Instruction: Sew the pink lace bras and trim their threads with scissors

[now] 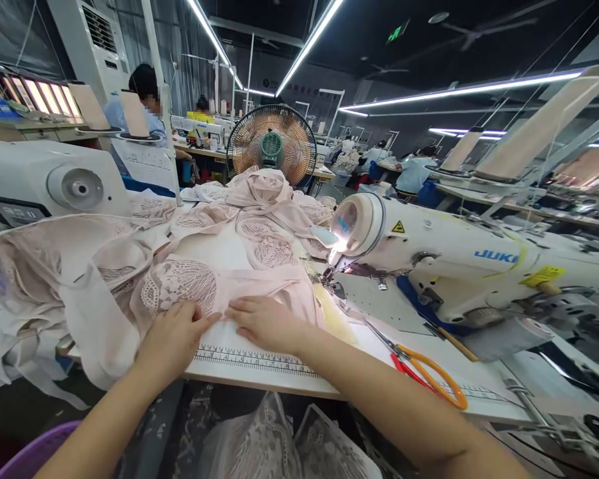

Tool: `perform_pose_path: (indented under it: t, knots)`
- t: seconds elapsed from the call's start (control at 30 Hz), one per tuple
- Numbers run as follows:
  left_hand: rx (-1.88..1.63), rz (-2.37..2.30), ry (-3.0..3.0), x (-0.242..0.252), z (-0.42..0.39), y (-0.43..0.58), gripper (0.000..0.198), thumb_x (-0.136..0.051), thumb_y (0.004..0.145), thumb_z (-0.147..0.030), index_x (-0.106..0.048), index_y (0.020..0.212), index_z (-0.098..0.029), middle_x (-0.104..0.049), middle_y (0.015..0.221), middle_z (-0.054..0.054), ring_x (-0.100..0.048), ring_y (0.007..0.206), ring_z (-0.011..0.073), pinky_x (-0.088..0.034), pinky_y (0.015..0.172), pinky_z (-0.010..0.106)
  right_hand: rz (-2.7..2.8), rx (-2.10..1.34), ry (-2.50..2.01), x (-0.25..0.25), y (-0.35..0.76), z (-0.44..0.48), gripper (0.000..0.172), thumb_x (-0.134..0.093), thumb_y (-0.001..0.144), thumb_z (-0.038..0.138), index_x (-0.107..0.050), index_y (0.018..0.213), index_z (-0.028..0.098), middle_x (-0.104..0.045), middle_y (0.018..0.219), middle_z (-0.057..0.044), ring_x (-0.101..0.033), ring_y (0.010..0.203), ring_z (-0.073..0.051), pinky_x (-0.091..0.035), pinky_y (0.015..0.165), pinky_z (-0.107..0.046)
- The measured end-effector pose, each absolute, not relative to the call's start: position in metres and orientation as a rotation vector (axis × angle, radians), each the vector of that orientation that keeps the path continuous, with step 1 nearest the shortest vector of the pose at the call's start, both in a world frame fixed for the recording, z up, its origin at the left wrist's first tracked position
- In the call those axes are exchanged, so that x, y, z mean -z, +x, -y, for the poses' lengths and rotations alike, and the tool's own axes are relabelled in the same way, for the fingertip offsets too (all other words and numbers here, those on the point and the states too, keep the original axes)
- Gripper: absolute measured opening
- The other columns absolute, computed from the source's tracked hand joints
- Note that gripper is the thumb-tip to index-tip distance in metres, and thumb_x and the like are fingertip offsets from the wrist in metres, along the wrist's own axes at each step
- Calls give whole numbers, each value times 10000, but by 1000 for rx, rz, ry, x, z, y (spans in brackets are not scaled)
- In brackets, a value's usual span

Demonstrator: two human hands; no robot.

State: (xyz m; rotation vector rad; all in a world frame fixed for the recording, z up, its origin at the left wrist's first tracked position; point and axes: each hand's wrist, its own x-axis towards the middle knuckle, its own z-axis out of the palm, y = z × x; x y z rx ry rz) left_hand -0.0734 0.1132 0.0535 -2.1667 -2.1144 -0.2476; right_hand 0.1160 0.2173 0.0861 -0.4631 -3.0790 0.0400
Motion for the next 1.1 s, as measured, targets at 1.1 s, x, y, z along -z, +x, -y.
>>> perform_pose_path:
  t: [1.1]
  knots:
    - [798,1761,-2215,-34,-111,-98,298,-409,880,-199,-630,1077,-230,-592,941,49,-580,847,200,-476,688,300,3045,138,-771,-82,186,-257,291,-451,851,87,-633,1066,159,-629,1089,-100,-542,945,-207,-404,799,-310]
